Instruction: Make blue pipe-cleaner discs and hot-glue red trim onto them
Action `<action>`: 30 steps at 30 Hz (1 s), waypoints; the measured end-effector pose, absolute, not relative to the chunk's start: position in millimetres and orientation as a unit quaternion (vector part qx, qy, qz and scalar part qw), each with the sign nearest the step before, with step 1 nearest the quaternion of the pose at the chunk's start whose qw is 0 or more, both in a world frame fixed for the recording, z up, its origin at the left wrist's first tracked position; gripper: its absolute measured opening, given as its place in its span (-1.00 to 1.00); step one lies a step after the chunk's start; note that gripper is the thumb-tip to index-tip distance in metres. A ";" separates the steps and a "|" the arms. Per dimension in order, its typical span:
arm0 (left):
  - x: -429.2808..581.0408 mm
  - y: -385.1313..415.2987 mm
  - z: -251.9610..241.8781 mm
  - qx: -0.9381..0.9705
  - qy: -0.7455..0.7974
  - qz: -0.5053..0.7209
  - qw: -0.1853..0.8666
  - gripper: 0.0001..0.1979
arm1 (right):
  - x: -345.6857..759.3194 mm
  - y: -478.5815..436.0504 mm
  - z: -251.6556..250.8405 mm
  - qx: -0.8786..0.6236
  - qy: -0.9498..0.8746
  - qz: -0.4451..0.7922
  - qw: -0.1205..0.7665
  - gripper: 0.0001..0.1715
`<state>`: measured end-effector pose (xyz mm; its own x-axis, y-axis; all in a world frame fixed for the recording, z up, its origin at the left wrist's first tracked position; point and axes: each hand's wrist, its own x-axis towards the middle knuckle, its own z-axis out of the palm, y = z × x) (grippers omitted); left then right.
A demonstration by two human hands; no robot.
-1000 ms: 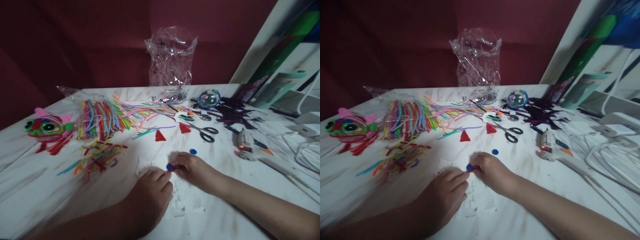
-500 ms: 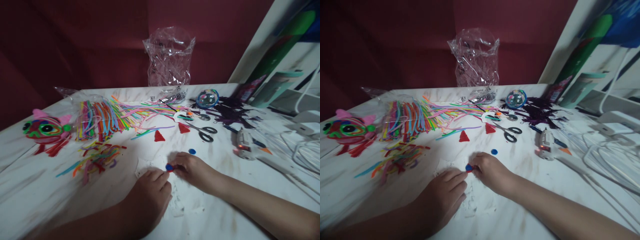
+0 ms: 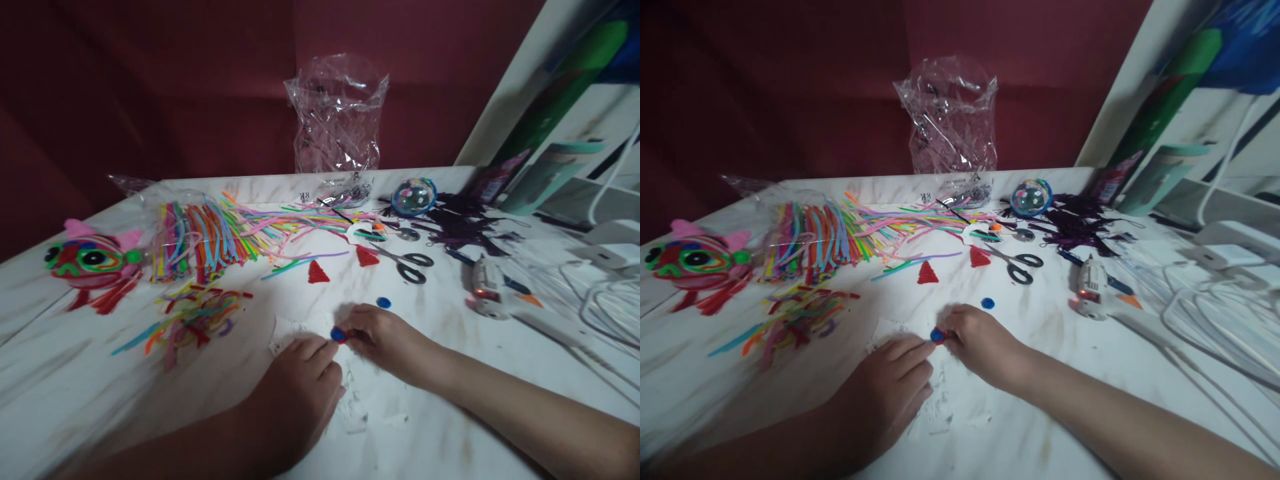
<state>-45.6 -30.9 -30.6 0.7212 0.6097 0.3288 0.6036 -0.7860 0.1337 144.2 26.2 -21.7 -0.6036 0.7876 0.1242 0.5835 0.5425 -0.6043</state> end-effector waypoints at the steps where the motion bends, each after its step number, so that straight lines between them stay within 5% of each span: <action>1: -45.6 -30.9 -30.9 0.928 0.328 0.177 0.009 -0.90 | 144.6 26.3 -21.7 -0.399 -0.856 0.267 0.193 -0.73; 30: -45.8 -33.1 -24.2 0.943 0.265 0.192 0.066 -0.81 | 146.8 30.2 -20.3 -0.437 -0.819 0.287 0.236 -0.78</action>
